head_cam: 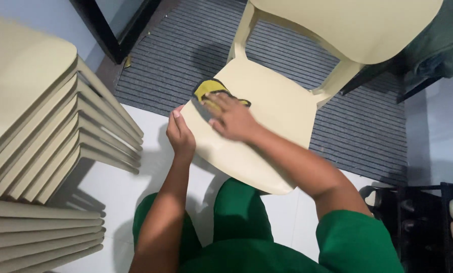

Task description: The person cleans several beige plastic chairs by spraying a pink cleaning solution onto a cloth and wiping the seat and backrest. They handle the chairs one at a time, moving them to access different surfaces.

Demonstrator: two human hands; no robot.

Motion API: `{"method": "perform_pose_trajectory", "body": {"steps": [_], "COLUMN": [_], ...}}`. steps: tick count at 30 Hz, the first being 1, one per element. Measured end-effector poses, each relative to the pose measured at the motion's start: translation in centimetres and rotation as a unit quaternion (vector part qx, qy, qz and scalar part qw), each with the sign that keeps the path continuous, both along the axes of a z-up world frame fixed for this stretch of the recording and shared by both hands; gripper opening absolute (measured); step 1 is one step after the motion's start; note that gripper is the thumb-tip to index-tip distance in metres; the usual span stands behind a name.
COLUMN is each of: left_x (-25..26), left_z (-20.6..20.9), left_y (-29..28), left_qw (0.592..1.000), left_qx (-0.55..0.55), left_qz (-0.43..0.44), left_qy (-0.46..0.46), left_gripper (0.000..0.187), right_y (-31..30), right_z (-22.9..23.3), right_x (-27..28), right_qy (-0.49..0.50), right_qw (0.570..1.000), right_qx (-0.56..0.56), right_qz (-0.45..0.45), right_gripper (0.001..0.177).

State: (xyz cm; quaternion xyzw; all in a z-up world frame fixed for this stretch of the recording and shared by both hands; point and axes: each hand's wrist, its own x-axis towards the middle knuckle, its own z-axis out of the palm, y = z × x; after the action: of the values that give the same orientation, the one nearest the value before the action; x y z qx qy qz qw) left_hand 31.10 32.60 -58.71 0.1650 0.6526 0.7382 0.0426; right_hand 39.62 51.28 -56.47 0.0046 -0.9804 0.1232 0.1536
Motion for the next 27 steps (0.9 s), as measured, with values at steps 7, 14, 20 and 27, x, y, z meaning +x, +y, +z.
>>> {"method": "perform_pose_trajectory", "body": {"steps": [7,14,20,27], "left_x": [-0.1,-0.4,-1.5,-2.6], "left_z": [-0.1,-0.7,-3.3,-6.4], "left_y": [-0.2,0.2,0.6,0.3], "left_qw": [0.997,1.000,0.996,0.937], "left_qx": [-0.027,0.012,0.055,0.266], "left_qz": [0.017,-0.005,-0.030,-0.148], "left_qy": [0.075,0.014,-0.062,-0.174], "left_gripper": [0.046,0.054,0.068,0.082], "right_y": [9.2,1.1,10.1,-5.2], "right_z": [-0.3,-0.3,2.2,-1.5], "right_x": [-4.6,0.5,-5.4,-3.2], "right_qy": [-0.111,-0.101,-0.119,-0.054], "right_qw": [0.962,0.994,0.961,0.998], "right_qx": [0.039,-0.020,-0.062,0.021], "right_qz": [-0.247,-0.028,-0.242,-0.010], "right_gripper": [0.063,0.066,0.069,0.061]}}
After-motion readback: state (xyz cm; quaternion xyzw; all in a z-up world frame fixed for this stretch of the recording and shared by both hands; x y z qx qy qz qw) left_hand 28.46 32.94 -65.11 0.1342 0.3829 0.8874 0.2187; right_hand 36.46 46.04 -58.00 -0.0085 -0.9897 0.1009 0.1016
